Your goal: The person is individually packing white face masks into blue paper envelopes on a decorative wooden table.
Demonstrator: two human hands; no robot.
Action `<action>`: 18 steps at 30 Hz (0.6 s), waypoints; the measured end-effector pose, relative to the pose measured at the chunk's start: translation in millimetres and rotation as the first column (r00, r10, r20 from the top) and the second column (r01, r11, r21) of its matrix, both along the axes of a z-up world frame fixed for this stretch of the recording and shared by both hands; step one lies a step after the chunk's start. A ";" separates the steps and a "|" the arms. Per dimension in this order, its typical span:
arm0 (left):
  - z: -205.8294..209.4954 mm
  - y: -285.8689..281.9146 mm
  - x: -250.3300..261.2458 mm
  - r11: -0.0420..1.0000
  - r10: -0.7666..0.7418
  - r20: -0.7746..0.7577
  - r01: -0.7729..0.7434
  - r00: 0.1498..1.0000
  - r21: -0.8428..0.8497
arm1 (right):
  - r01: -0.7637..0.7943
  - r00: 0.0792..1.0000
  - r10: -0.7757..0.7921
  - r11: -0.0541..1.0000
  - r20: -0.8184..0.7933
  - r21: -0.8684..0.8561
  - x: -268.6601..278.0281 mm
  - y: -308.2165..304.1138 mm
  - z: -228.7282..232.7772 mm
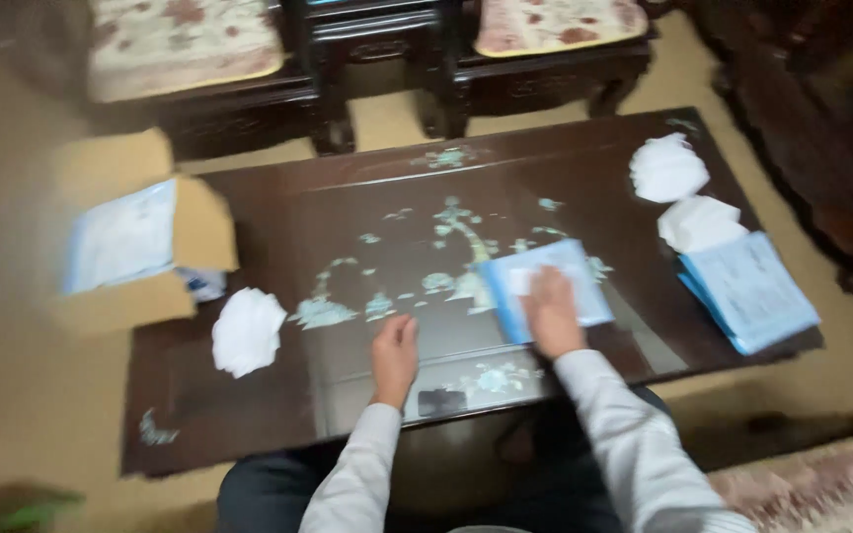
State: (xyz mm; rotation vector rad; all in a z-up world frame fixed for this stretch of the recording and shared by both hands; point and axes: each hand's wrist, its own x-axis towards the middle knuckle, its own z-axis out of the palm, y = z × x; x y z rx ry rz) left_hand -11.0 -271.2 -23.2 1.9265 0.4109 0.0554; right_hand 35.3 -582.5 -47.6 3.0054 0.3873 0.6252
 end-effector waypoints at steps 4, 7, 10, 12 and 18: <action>-18.2 10.5 0.6 0.956 0.021 -0.065 -0.039 0.998 -0.291 | -0.004 0.999 0.004 1.000 0.054 -0.008 8.5 -69.4 -21.0; 35.6 64.3 -9.2 0.979 0.187 0.089 -0.179 0.978 -0.094 | -0.029 0.989 0.020 0.998 0.148 0.060 4.1 -69.5 -11.5; 55.1 145.2 -17.8 0.861 0.386 0.399 -0.480 0.832 0.168 | -0.034 0.999 0.036 0.983 -0.005 0.180 -9.2 -47.9 31.6; 33.8 199.1 -18.4 0.776 0.383 0.433 -0.538 0.816 0.329 | -0.005 0.995 0.029 0.967 -0.091 0.254 -12.2 -42.5 39.4; 56.4 236.8 -19.9 0.756 0.453 0.022 -0.397 0.891 0.521 | 0.036 0.988 0.018 0.939 -0.153 0.342 -18.0 -36.7 47.9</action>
